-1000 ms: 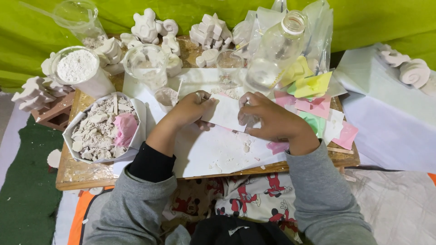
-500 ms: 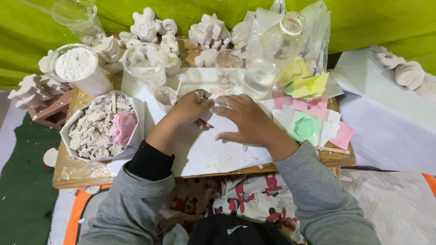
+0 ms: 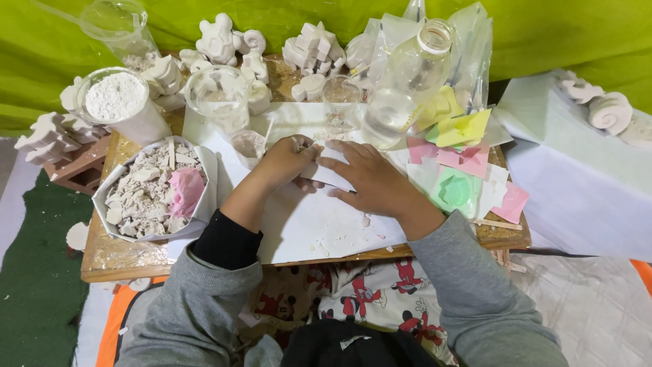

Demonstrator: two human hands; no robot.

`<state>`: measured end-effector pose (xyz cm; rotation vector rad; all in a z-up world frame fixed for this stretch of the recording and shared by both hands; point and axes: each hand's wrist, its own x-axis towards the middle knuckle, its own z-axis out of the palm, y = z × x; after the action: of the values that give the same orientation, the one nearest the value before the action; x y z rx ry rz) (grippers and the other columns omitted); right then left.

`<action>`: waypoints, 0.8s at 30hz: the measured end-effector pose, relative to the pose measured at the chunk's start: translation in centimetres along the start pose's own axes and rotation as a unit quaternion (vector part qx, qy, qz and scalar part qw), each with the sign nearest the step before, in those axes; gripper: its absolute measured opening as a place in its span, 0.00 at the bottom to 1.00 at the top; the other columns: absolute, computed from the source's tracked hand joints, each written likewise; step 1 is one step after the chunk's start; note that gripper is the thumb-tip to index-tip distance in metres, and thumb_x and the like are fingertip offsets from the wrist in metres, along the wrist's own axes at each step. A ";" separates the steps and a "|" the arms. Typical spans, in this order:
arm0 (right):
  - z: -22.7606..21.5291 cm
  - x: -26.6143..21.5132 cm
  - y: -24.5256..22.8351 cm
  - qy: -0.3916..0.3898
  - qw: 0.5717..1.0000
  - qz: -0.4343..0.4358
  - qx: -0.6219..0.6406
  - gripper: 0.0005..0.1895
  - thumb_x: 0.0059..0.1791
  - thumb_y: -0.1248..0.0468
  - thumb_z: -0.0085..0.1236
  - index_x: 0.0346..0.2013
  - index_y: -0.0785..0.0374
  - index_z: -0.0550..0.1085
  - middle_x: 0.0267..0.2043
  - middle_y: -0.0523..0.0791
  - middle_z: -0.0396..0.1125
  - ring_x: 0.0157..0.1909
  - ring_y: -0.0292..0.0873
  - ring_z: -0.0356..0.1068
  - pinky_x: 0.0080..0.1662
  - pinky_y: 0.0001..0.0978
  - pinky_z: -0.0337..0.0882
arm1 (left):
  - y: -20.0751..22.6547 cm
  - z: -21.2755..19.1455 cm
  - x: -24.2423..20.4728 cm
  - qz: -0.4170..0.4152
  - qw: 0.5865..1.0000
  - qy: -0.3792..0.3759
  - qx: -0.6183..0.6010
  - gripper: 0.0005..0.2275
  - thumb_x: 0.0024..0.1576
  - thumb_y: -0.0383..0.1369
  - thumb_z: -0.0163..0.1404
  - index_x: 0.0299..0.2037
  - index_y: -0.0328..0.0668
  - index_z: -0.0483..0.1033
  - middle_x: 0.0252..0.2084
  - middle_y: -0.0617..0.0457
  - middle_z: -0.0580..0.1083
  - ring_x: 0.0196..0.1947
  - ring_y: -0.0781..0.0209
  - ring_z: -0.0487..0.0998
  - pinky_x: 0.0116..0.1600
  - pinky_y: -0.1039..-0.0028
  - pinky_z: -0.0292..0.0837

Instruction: Peeling paper and filling a small mold with white paste using a wooden stick to create a figure.

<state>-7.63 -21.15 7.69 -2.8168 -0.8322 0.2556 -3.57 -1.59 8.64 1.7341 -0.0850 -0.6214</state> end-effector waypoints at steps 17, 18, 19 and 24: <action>4.2 -1.0 6.0 0.081 0.755 0.187 0.624 0.24 0.59 0.56 0.39 0.65 0.65 0.68 0.61 0.56 0.69 0.62 0.55 0.70 0.62 0.55 0.66 | -3.0 0.1 2.6 0.192 0.919 -0.106 -0.329 0.17 0.64 0.36 0.44 0.56 0.31 0.61 0.34 0.43 0.72 0.34 0.46 0.84 0.40 0.56 0.85; 5.4 -0.8 7.3 0.094 0.615 0.209 0.754 0.23 0.58 0.58 0.45 0.63 0.72 0.68 0.57 0.60 0.70 0.56 0.56 0.74 0.57 0.57 0.72 | -3.1 0.0 2.5 0.242 0.898 -0.135 -0.342 0.16 0.63 0.36 0.46 0.56 0.34 0.62 0.35 0.42 0.73 0.37 0.44 0.84 0.42 0.54 0.85; 5.2 -0.5 7.0 0.097 0.613 0.210 0.755 0.23 0.58 0.58 0.45 0.63 0.72 0.68 0.57 0.60 0.70 0.56 0.56 0.74 0.57 0.57 0.72 | -3.7 -0.1 2.9 0.241 0.898 -0.139 -0.340 0.16 0.63 0.36 0.46 0.56 0.34 0.62 0.35 0.42 0.73 0.37 0.44 0.84 0.42 0.54 0.85; 5.4 -1.5 7.3 0.045 0.456 0.205 0.865 0.23 0.57 0.55 0.47 0.58 0.69 0.73 0.59 0.59 0.70 0.59 0.57 0.72 0.61 0.63 0.70 | -6.0 -0.7 4.7 0.277 0.878 -0.186 -0.345 0.17 0.62 0.37 0.48 0.55 0.32 0.63 0.31 0.37 0.71 0.32 0.41 0.82 0.35 0.52 0.85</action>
<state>-6.29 -27.24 0.92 -0.8634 0.3053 0.5431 -0.86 -1.16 1.51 0.8181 -0.5455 -0.4642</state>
